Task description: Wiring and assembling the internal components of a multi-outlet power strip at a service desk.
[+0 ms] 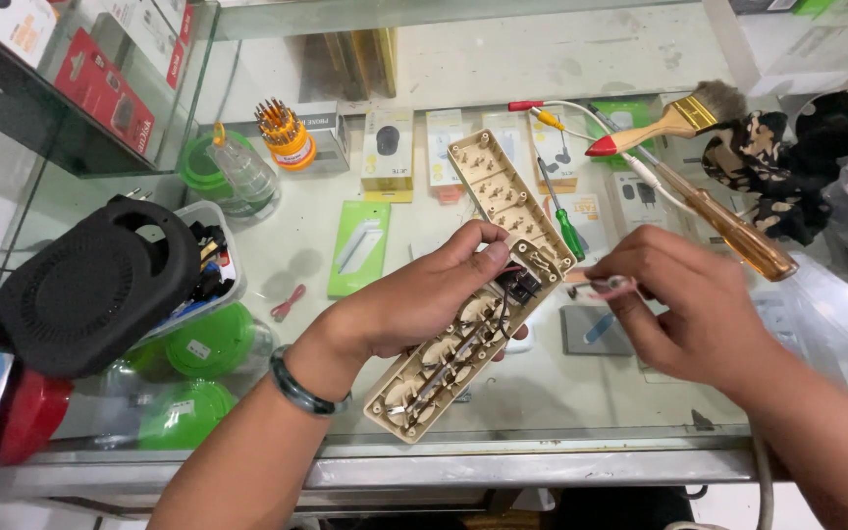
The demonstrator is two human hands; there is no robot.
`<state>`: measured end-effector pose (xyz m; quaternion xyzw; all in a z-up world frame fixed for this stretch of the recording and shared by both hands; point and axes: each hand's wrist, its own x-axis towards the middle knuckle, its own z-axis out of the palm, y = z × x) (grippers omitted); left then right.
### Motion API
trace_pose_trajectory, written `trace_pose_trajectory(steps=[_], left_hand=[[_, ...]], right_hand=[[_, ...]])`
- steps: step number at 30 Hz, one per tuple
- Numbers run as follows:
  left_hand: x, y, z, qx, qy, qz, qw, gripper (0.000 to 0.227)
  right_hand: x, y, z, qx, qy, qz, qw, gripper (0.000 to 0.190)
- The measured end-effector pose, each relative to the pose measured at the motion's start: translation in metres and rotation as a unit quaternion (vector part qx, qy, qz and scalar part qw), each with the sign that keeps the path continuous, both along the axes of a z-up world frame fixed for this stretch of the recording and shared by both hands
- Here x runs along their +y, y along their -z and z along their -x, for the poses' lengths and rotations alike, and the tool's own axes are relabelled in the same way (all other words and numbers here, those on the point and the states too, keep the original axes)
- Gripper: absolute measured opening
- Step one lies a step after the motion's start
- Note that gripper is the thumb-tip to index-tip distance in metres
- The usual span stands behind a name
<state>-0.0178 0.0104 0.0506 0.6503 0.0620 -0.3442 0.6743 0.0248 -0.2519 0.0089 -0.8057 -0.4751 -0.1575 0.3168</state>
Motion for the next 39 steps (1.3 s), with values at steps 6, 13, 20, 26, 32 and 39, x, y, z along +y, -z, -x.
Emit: trace_pose_trajectory(steps=[6,13,20,26,32,39], left_hand=[[-0.007,0.008,-0.001,-0.097,0.032,-0.136,0.985,0.067],[-0.017,0.005,0.007,-0.119,0.006,-0.134,0.984,0.074],[-0.018,0.022,0.01,-0.191,-0.016,0.038,0.981,0.052],[-0.021,0.023,0.014,-0.235,-0.006,0.096,0.967,0.05],[-0.027,0.02,0.017,-0.248,-0.021,0.06,0.967,0.057],[-0.028,0.021,0.015,-0.244,-0.013,0.097,0.965,0.053]], right_hand=[[0.011,0.01,0.019,-0.036,-0.03,-0.015,0.999,0.018],[0.018,0.016,0.022,-0.033,-0.063,0.0,0.998,0.039],[0.023,0.008,0.026,-0.074,-0.09,-0.031,0.993,0.019],[0.023,0.005,0.027,-0.079,-0.119,-0.045,0.989,0.023],[0.023,0.006,0.029,-0.073,-0.133,-0.043,0.988,0.031],[0.021,0.014,0.03,-0.072,-0.123,-0.023,0.989,0.029]])
